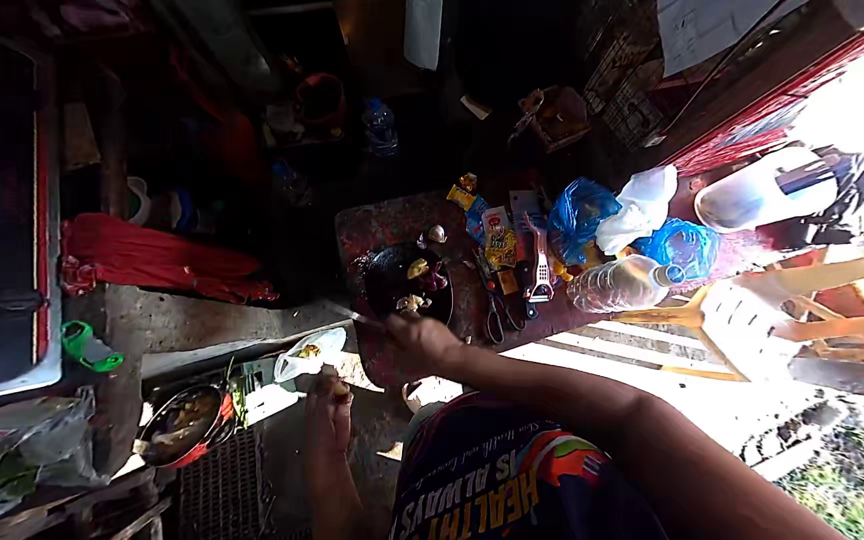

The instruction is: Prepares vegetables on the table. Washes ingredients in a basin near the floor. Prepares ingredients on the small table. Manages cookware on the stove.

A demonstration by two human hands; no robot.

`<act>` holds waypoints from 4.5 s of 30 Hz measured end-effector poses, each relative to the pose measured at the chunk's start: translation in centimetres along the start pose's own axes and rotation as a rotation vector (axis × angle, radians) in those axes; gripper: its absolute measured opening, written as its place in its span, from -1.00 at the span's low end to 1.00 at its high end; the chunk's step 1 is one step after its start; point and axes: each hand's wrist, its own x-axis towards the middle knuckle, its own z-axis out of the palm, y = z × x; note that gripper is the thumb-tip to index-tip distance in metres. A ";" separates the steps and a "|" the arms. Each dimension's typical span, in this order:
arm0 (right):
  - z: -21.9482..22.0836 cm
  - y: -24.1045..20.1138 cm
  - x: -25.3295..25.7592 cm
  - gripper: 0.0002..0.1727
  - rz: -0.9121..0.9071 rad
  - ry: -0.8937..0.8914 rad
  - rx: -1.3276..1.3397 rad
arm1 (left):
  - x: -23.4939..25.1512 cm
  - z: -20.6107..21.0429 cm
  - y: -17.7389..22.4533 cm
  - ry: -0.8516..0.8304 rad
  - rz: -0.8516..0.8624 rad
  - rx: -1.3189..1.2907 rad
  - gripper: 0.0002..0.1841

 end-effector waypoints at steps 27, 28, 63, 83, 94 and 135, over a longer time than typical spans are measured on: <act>-19.6 13.7 5.8 -0.33 -0.019 0.659 0.095 | -1.7 3.7 1.1 -0.100 0.086 -0.102 -0.69; -16.6 11.9 5.1 -0.37 -0.053 0.557 0.111 | -1.6 3.5 1.0 -0.126 0.092 -0.150 -0.72; 12.7 -2.1 -0.4 -0.23 -0.260 -0.214 0.016 | -3.3 1.5 2.6 0.093 -0.071 -0.514 -0.65; 21.7 -5.6 6.5 -0.37 -0.080 -0.423 -0.105 | 0.0 -8.2 1.3 0.323 -0.239 -0.357 -0.74; 30.2 -3.8 17.3 -0.35 0.113 -0.474 -0.008 | 12.5 -14.4 -2.4 0.479 -0.449 -0.315 -0.79; 63.6 -24.0 41.3 -0.48 -0.129 -0.624 -0.029 | 30.8 -53.4 2.7 0.598 -0.282 -0.539 -0.51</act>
